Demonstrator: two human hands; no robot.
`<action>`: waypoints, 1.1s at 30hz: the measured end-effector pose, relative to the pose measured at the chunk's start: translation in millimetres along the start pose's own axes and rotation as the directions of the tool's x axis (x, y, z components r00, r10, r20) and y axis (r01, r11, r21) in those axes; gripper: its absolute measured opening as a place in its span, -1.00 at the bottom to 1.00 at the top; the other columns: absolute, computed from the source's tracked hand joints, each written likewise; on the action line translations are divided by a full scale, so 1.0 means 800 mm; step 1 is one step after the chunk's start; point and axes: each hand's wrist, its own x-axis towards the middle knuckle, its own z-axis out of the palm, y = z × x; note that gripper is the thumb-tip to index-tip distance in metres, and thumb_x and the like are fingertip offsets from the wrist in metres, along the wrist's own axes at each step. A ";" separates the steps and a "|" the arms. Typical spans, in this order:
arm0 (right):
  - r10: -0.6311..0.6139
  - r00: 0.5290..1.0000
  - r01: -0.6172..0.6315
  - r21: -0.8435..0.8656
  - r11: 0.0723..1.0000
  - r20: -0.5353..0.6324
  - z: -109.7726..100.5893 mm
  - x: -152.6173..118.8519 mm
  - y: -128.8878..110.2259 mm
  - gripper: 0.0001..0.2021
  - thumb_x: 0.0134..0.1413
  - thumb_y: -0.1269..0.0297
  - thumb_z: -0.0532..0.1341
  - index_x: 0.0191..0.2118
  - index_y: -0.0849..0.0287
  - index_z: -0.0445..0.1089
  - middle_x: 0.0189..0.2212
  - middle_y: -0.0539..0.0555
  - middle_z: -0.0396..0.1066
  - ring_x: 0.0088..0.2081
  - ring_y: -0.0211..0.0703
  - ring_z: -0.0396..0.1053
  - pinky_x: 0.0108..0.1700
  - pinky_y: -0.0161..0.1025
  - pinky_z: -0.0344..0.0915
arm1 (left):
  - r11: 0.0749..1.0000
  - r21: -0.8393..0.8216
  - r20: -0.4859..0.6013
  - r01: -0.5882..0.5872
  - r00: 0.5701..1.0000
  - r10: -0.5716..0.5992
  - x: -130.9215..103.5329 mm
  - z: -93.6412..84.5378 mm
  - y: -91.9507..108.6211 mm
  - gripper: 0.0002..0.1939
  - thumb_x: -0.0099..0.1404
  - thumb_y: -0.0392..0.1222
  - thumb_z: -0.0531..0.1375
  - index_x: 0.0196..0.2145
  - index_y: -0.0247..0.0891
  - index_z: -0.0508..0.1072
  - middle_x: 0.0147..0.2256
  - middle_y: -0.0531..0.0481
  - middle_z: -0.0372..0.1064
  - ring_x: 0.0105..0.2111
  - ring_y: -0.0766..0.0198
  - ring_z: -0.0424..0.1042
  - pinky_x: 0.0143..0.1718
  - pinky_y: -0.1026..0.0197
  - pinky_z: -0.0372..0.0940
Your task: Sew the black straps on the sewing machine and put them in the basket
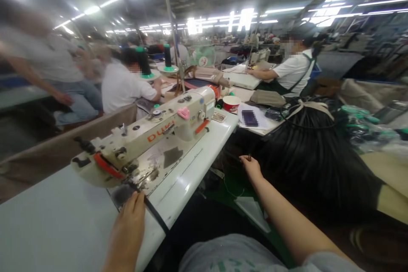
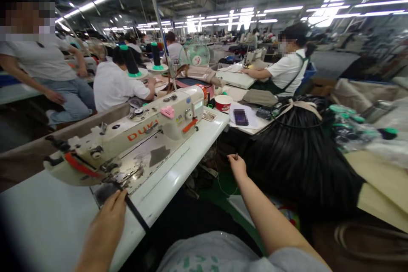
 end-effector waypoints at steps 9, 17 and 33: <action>0.100 0.984 -0.090 0.071 0.993 -0.149 -0.026 0.074 0.023 -0.75 0.32 0.18 0.30 -0.01 0.22 0.45 -0.16 0.05 0.52 -0.29 -0.22 0.50 -0.19 -0.17 0.50 | 1.000 -0.020 0.087 -0.008 0.996 0.009 -0.011 0.015 -0.018 -0.51 0.48 -0.28 -0.03 0.28 -0.33 0.39 0.16 -0.34 0.39 0.01 -0.01 0.50 0.03 -0.02 0.45; 0.146 0.971 -0.118 0.152 0.981 -0.189 -0.021 0.137 -0.006 -0.71 0.36 0.11 0.26 0.02 0.22 0.44 -0.13 0.07 0.51 -0.24 -0.20 0.51 -0.21 -0.18 0.52 | 0.989 -0.127 0.059 0.074 0.996 -0.066 -0.010 0.014 -0.008 -0.51 0.51 -0.22 -0.08 0.28 -0.40 0.35 0.15 -0.36 0.39 0.10 -0.03 0.45 0.21 -0.06 0.35; 0.173 0.983 -0.179 0.153 0.972 0.054 0.033 0.003 0.056 -0.74 0.35 0.11 0.28 -0.11 0.24 0.46 -0.28 0.00 0.49 -0.37 -0.27 0.45 -0.32 -0.27 0.46 | 0.956 -0.278 0.009 0.098 0.995 -0.099 0.003 -0.001 0.002 -0.32 0.40 -0.20 0.07 0.43 0.00 0.10 0.07 -0.13 0.46 0.06 -0.02 0.48 0.18 -0.05 0.40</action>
